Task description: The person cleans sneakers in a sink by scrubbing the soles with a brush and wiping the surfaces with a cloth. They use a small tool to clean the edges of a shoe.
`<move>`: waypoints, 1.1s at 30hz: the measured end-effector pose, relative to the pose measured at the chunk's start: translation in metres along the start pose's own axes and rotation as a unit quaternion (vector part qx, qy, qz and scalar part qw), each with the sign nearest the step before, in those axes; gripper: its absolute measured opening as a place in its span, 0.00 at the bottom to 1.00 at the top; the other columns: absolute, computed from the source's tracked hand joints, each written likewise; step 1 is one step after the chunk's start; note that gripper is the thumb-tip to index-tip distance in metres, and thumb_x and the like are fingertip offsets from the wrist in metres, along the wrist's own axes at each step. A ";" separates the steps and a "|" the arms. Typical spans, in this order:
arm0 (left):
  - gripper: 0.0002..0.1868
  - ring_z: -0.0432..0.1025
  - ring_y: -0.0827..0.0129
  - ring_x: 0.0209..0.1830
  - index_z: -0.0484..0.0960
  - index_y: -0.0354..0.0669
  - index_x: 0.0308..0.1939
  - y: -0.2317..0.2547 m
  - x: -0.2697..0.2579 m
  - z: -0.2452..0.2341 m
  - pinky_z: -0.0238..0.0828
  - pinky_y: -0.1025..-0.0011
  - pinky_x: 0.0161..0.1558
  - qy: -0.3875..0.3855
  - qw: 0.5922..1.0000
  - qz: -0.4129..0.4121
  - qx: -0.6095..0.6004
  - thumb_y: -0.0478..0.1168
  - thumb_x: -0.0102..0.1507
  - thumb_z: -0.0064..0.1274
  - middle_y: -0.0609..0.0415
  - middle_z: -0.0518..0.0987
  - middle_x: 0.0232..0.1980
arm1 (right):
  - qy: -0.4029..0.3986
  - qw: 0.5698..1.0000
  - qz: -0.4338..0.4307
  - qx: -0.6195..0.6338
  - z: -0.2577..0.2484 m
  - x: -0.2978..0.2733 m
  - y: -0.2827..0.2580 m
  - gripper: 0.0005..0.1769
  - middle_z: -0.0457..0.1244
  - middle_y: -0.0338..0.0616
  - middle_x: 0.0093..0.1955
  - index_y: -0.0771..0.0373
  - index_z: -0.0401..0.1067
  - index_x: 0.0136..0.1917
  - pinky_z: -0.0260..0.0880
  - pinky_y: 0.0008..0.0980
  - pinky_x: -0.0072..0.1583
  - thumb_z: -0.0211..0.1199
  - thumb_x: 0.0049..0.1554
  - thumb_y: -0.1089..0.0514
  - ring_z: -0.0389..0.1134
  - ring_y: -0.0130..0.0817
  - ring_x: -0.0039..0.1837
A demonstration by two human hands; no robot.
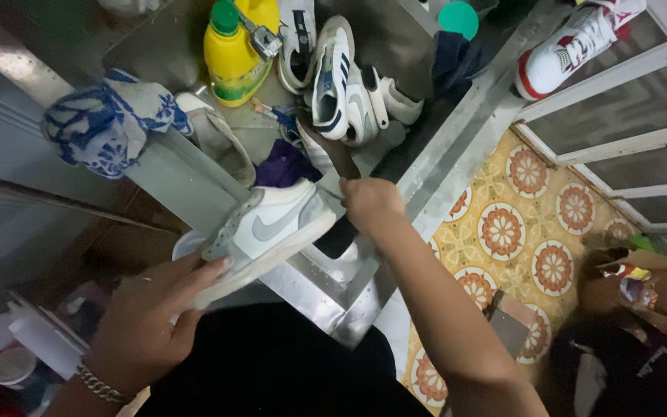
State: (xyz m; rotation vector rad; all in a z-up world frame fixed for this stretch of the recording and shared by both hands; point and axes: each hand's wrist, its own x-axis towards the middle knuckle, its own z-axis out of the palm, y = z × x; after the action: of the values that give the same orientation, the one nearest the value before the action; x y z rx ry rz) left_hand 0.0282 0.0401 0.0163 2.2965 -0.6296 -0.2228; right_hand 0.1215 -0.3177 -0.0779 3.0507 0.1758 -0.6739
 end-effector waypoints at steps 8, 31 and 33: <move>0.37 0.70 0.40 0.59 0.72 0.48 0.66 0.017 0.005 0.014 0.67 0.49 0.58 0.054 0.994 0.006 0.093 0.43 0.52 0.60 0.37 0.67 0.71 | -0.110 0.990 0.079 -0.032 0.063 0.068 -0.010 0.16 0.71 0.51 0.57 0.55 0.79 0.56 0.73 0.46 0.58 0.54 0.62 0.52 0.73 0.50 0.59; 0.52 0.71 0.46 0.45 0.59 0.71 0.79 0.071 0.099 0.023 0.72 0.58 0.49 -0.169 0.976 -0.136 0.034 0.43 0.53 0.64 0.39 0.67 0.51 | 0.254 0.936 -0.095 0.225 -0.014 -0.150 -0.046 0.29 0.69 0.49 0.41 0.53 0.69 0.72 0.71 0.41 0.40 0.66 0.58 0.52 0.72 0.47 0.37; 0.52 0.70 0.45 0.46 0.59 0.72 0.79 0.073 0.099 0.023 0.73 0.59 0.49 -0.164 0.976 -0.143 0.032 0.41 0.52 0.64 0.39 0.67 0.51 | 0.246 0.938 -0.108 0.217 -0.011 -0.149 -0.045 0.29 0.70 0.49 0.42 0.53 0.70 0.71 0.71 0.41 0.38 0.66 0.58 0.51 0.72 0.46 0.36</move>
State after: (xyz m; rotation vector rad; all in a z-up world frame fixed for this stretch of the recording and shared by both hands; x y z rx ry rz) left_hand 0.0785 -0.0683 0.0534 2.4282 -0.4671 -0.7397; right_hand -0.0133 -0.2889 -0.0042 3.6068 0.4227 0.0933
